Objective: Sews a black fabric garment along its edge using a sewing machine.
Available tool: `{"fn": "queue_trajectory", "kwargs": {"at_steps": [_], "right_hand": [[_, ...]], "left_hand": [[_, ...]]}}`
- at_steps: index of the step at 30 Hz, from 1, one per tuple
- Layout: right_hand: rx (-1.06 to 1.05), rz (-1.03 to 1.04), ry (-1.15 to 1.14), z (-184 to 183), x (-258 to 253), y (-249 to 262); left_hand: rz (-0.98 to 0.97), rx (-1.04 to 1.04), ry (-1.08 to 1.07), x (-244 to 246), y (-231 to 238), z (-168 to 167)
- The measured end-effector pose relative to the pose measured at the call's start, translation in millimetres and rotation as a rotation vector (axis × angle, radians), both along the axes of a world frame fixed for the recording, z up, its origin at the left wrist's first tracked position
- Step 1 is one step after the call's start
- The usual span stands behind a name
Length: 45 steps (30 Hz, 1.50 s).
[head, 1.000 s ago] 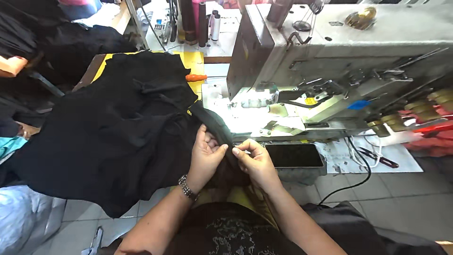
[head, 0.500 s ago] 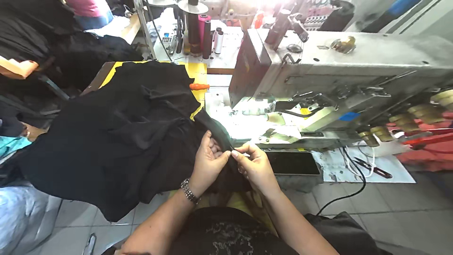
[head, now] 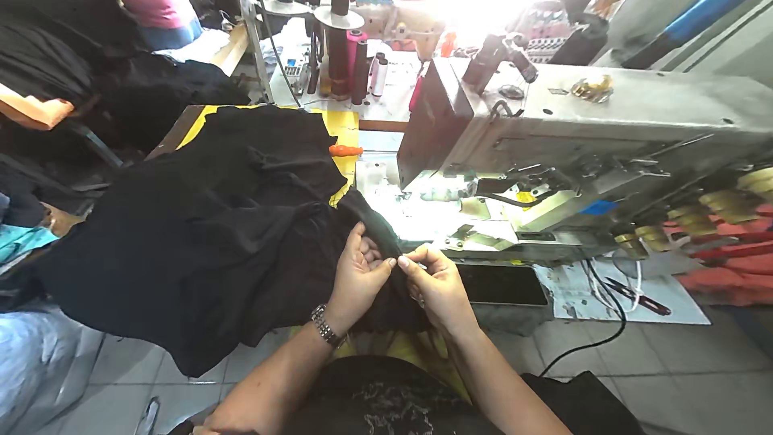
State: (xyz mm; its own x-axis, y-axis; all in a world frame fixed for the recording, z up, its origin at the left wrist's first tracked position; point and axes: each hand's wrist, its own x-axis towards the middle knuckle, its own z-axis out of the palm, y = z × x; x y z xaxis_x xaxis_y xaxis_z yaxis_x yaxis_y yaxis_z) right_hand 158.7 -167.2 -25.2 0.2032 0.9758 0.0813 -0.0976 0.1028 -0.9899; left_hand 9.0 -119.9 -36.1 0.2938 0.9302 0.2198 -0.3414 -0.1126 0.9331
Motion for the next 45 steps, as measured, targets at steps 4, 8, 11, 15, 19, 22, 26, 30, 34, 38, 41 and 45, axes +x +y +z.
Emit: {"fn": "queue_trajectory", "kwargs": {"at_steps": [4, 8, 11, 15, 19, 22, 26, 30, 34, 38, 41, 45], "right_hand": [[-0.034, -0.026, -0.036, 3.6, -1.2, -0.9], [0.020, -0.023, -0.065, 1.3, -2.2, 0.6], [0.037, -0.020, -0.086, -1.6, -1.7, 0.3], [0.051, -0.004, -0.050, -6.2, -3.9, -2.2], [0.050, -0.018, -0.041, -2.8, -6.5, -3.1], [0.039, -0.009, -0.024, -3.0, -4.9, -1.5], [0.024, 0.043, 0.089, -3.4, -2.8, -1.5], [-0.013, 0.067, 0.206, -3.9, -2.1, -3.6], [-0.039, 0.073, 0.286, -6.7, -1.6, -6.2], [-0.052, 0.066, 0.330, -8.7, -0.8, -9.1], [-0.028, 0.055, 0.314, -13.1, 2.6, -11.0], [0.000, 0.022, 0.166, -13.8, 6.9, -13.2]], "left_hand": [[-0.015, 0.006, -0.009, 0.9, -2.1, -2.8], [-0.034, 0.032, -0.006, 0.3, -3.8, -5.0], [0.029, 0.023, 0.013, -2.1, -3.9, -3.0], [0.074, -0.102, -0.066, -1.8, -1.0, 1.9], [0.037, -0.145, -0.080, 0.1, -1.6, 4.4], [0.027, -0.133, -0.074, 1.9, -3.3, 4.1], [0.033, -0.138, -0.080, 3.5, -4.4, 3.5], [0.039, -0.124, -0.074, 5.7, -5.6, 1.7], [0.050, -0.094, -0.060, 7.8, -7.4, -1.3], [0.069, -0.091, -0.049, 10.6, -9.2, -2.6], [0.108, -0.089, -0.047, 10.9, -7.5, -3.0], [0.112, -0.050, -0.029, 12.2, -6.0, -2.2]]}}
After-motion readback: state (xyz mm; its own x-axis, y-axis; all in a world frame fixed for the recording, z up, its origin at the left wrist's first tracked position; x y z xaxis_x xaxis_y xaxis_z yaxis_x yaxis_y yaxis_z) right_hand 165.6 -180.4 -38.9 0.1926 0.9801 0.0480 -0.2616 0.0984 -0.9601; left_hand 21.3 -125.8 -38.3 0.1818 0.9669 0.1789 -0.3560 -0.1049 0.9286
